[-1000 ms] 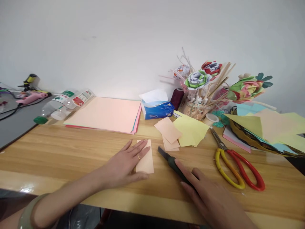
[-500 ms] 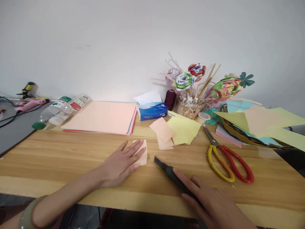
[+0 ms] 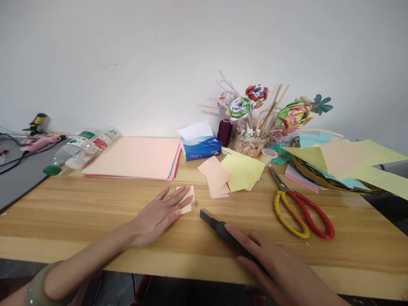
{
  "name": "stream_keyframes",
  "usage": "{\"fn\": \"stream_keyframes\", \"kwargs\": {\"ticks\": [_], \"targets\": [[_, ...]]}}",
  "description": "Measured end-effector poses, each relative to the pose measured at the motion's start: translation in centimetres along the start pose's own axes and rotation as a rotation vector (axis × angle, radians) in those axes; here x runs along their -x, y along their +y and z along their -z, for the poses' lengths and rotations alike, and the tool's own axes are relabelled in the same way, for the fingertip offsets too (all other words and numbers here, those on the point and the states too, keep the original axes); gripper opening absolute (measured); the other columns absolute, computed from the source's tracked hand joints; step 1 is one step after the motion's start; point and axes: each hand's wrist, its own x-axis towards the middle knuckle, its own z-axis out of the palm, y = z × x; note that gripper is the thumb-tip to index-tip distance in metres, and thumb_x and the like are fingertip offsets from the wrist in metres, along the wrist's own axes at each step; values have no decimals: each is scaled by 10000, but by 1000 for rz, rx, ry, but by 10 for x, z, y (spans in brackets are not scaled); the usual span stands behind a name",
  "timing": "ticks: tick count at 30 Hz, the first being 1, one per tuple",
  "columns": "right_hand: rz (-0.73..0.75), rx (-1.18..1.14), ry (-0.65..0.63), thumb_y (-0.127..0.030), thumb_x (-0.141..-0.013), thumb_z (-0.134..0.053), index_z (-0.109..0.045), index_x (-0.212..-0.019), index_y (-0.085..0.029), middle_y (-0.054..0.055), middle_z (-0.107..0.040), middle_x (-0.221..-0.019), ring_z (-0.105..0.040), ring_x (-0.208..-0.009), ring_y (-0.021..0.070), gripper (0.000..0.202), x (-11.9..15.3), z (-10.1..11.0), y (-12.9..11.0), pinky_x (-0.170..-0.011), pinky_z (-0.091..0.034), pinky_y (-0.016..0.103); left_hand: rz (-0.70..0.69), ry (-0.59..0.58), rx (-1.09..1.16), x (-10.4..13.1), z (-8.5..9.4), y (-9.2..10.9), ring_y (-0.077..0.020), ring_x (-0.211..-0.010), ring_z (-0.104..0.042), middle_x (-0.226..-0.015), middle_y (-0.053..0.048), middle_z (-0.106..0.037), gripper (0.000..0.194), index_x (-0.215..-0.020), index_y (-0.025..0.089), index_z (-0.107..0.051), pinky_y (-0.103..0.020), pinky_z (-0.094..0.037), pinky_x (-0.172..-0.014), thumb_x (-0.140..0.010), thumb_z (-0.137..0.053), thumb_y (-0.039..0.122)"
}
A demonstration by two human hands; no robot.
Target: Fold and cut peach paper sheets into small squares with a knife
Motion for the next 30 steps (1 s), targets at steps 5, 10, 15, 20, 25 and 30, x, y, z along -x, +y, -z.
{"fn": "stream_keyframes", "kwargs": {"ticks": [5,10,15,20,25,30], "targets": [[9,-81,-6,-254,-908,-424,-372,-1391,-327,56,-593,-1236,-606,-1054,205,491,-6,7,-6,-869,-492,371,18,32,62,0,1,0,-182,-1409,-119,-1529,21,-133,466,-1435,311,-230,-496,-66,-1135,-998,-112,420],[31,-132,-27,-244,-913,-416,-357,-1397,-322,45,-624,-1141,-602,-1016,197,493,-16,14,-12,-854,-475,357,13,30,80,0,0,-2,-186,-1402,-154,-1522,25,-161,461,-1423,327,-254,-503,-94,-1133,-999,-93,410],[25,-138,-42,-256,-917,-397,-358,-1403,-293,65,-620,-1134,-603,-1000,213,489,-20,15,-12,-852,-467,373,29,38,36,-2,-1,-2,-171,-1402,-154,-1522,9,-166,461,-1438,312,-218,-486,-108,-1134,-1002,-100,400],[12,-135,-17,-262,-915,-397,-373,-1398,-278,73,-606,-1194,-584,-1062,201,483,-19,15,-11,-892,-454,358,-32,8,-101,-2,-1,-1,-264,-1405,-122,-1527,-79,-87,734,-1463,283,-131,-553,-99,-1106,-875,-400,632],[16,-141,9,-296,-917,-407,-377,-1394,-297,65,-606,-1218,-589,-1068,197,478,-16,10,-6,-898,-460,357,-53,79,-108,-1,-4,-6,-256,-1385,-213,-1504,-109,-215,734,-1460,243,-178,-533,-144,-1111,-871,-485,555],[11,-148,37,-343,-921,-412,-356,-1404,-300,63,-587,-1252,-570,-1108,201,488,-13,5,0,-910,-458,360,-215,262,-130,6,-13,-7,-236,-1303,-398,-1385,-101,-460,458,-1305,209,-474,-466,-289,-1089,-868,-511,340]]}}
